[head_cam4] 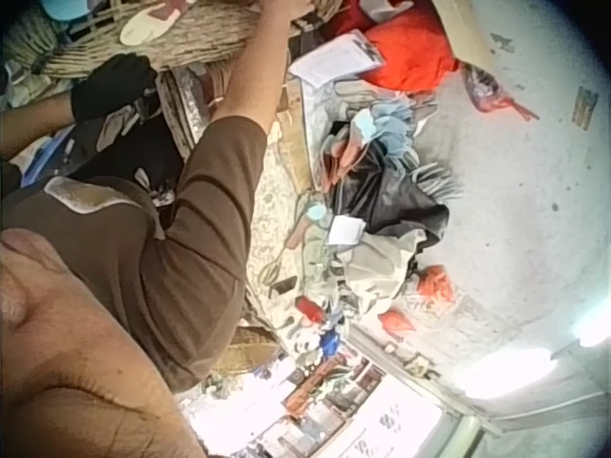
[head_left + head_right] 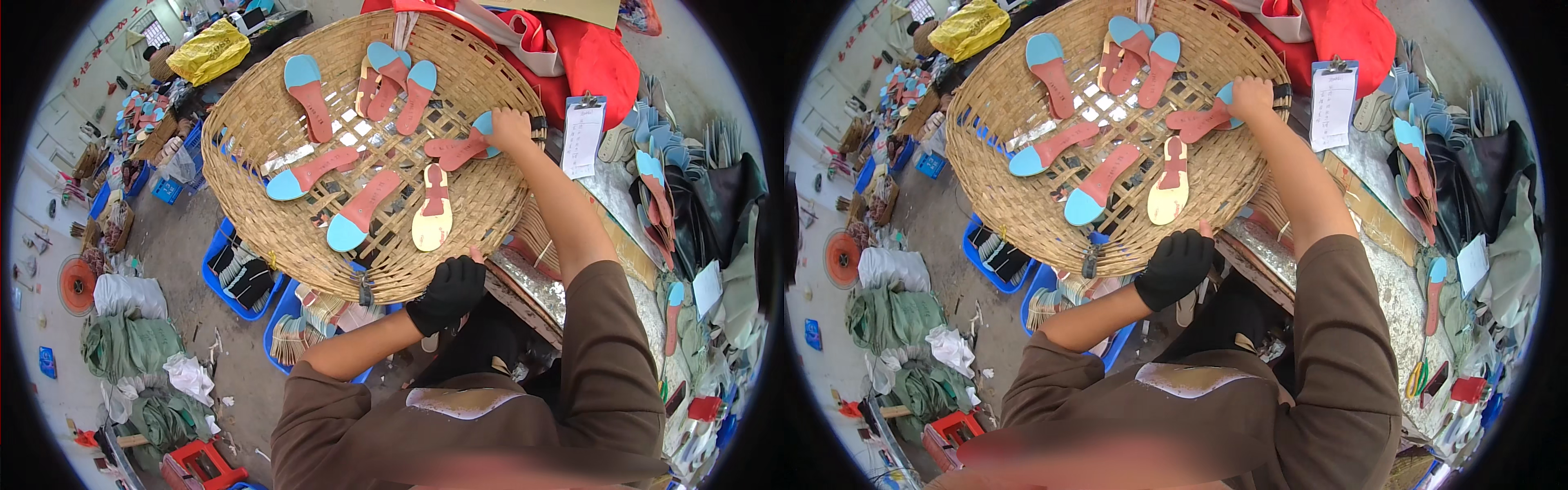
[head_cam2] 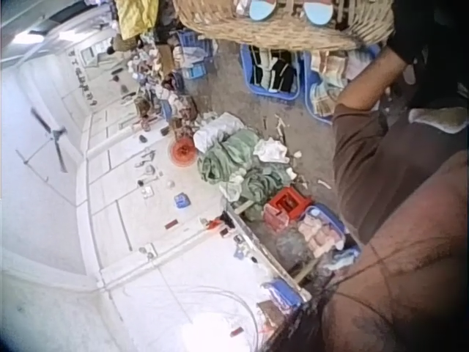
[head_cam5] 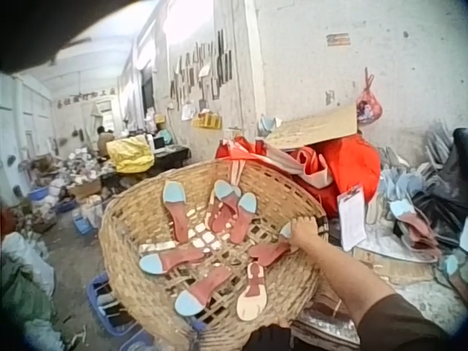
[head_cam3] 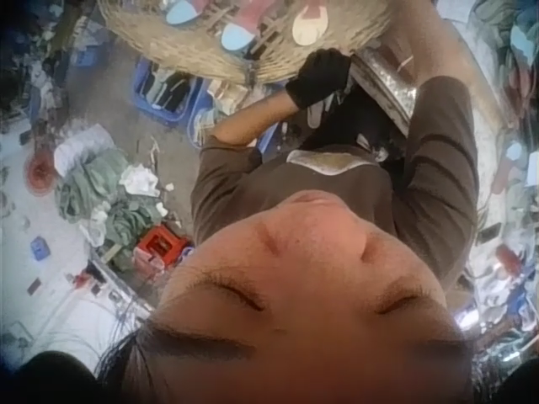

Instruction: The person is manufacturing shoes by assembling the soles and finishing the edges.

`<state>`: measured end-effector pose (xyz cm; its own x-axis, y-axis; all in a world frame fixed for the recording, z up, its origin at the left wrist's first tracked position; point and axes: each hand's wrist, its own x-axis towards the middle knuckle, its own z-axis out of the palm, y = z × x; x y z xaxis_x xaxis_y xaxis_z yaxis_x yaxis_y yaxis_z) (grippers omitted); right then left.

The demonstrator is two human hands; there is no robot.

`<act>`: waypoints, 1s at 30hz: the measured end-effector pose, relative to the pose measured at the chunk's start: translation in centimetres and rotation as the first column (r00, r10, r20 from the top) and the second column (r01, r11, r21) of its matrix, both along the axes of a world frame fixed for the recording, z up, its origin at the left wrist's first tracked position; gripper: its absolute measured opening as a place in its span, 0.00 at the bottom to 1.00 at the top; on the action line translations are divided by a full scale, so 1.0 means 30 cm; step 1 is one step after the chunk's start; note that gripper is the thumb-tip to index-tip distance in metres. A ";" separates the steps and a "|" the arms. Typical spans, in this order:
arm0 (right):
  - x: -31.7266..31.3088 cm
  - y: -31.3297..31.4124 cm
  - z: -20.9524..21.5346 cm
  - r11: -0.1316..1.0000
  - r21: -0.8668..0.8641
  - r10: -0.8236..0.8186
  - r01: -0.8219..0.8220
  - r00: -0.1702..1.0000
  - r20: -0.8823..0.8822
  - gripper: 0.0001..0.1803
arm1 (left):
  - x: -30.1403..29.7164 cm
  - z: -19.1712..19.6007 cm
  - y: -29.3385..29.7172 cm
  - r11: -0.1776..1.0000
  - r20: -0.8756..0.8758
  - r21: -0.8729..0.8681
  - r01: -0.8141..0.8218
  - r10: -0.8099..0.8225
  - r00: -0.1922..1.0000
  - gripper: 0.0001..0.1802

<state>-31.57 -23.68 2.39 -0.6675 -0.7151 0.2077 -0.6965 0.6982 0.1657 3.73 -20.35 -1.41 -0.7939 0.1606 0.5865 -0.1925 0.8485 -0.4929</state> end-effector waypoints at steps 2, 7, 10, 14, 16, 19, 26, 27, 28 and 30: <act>-0.008 -0.007 0.008 0.999 -0.016 -0.037 0.038 0.997 0.072 0.38 | 0.013 -0.005 -0.004 1.000 0.010 0.016 0.012 -0.013 1.000 0.21; -0.055 -0.011 -0.028 0.974 -0.212 -0.072 0.083 0.996 0.059 0.34 | 0.021 -0.002 -0.004 0.998 0.038 0.054 0.027 -0.029 0.999 0.22; -0.043 -0.016 -0.029 0.997 -0.062 -0.037 0.039 0.999 0.031 0.33 | 0.019 0.002 -0.008 0.999 0.048 0.035 0.022 -0.024 0.999 0.21; -0.009 -0.009 -0.027 0.972 -0.179 -0.140 0.151 0.988 0.069 0.33 | 0.019 0.002 -0.007 0.999 0.054 0.012 0.038 -0.038 0.998 0.20; -0.020 0.002 -0.019 0.947 -0.232 -0.200 0.221 0.974 0.108 0.33 | 0.007 -0.002 -0.005 0.999 0.034 0.019 0.030 -0.031 0.999 0.19; -0.012 -0.011 0.030 0.890 -0.326 -0.178 0.318 0.902 0.393 0.31 | 0.016 0.008 -0.013 0.999 0.053 0.015 0.040 -0.041 0.998 0.17; 0.048 0.027 0.057 0.672 -0.740 0.324 -0.022 0.908 0.267 0.19 | -0.017 0.042 0.009 0.997 0.042 0.046 0.055 -0.057 0.997 0.18; 0.164 0.001 0.098 0.673 -0.718 0.452 -0.177 0.867 0.210 0.16 | 0.012 0.027 -0.019 0.998 0.021 0.050 0.023 -0.024 0.999 0.19; 0.261 0.033 0.159 0.715 -0.646 0.483 -0.269 0.857 0.178 0.13 | 0.022 0.020 -0.029 0.998 -0.007 0.058 0.015 -0.014 1.000 0.19; 0.269 0.158 0.264 0.633 -0.649 0.487 -0.422 0.869 -0.090 0.12 | 0.017 0.033 -0.020 0.997 -0.017 0.074 0.036 -0.035 0.999 0.19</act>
<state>-23.50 -18.93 10.30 -0.3319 -0.6532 0.6805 -0.9427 0.2026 -0.2652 4.26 -20.93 -0.41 -0.7791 0.1440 0.6101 -0.1685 0.8893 -0.4251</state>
